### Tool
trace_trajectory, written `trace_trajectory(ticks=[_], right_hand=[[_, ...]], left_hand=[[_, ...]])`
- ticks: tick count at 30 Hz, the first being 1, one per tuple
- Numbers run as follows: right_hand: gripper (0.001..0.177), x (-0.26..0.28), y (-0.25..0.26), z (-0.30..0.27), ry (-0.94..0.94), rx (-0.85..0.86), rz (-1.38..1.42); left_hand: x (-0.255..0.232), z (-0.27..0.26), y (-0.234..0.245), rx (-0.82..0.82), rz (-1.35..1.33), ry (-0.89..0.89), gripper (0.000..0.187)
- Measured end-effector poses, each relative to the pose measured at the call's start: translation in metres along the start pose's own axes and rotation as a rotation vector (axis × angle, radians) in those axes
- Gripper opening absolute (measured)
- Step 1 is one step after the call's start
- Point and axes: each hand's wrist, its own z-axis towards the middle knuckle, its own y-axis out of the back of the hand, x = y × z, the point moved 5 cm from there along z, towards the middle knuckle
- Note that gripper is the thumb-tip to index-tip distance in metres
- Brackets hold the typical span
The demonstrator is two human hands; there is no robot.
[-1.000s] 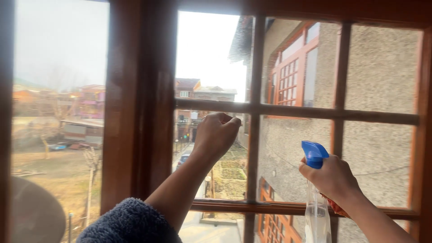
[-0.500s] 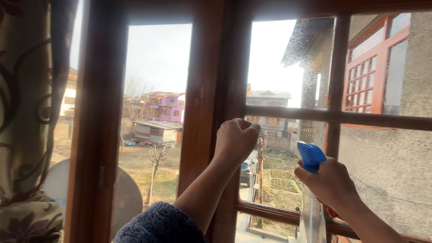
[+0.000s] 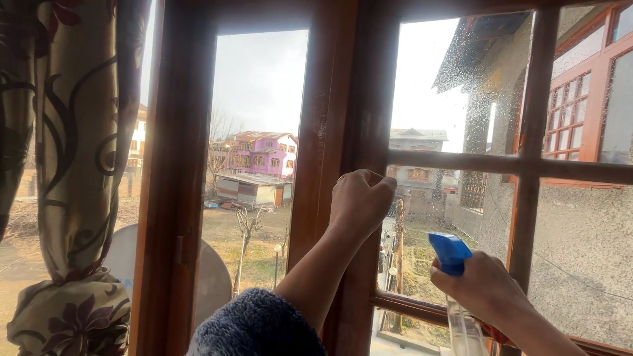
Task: The person sprays a window with a cleaning solution and wipes the glass and wooden frame with a patterned cloth. They repeatedly wipe different sections of the window frame and glass, moving the cloth around to cover various areas.
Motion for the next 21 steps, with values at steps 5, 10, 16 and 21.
trace_trajectory(ticks=[5, 10, 16, 21], right_hand=[[0.031, -0.023, 0.011, 0.0, -0.054, 0.004, -0.071], [0.03, -0.042, 0.022, 0.024, 0.025, -0.055, 0.033], [0.034, 0.009, 0.038, 0.001, 0.109, -0.124, 0.118], [0.08, 0.078, 0.04, -0.032, 0.292, -0.143, 0.173]], left_hand=[[-0.007, -0.007, -0.006, 0.037, -0.022, 0.017, 0.034], [-0.004, -0.008, -0.024, 0.151, -0.016, -0.013, 0.036], [-0.013, -0.067, -0.04, 0.738, 0.334, 0.062, 0.109], [-0.022, -0.097, -0.021, 0.579, 0.316, 0.05, 0.081]])
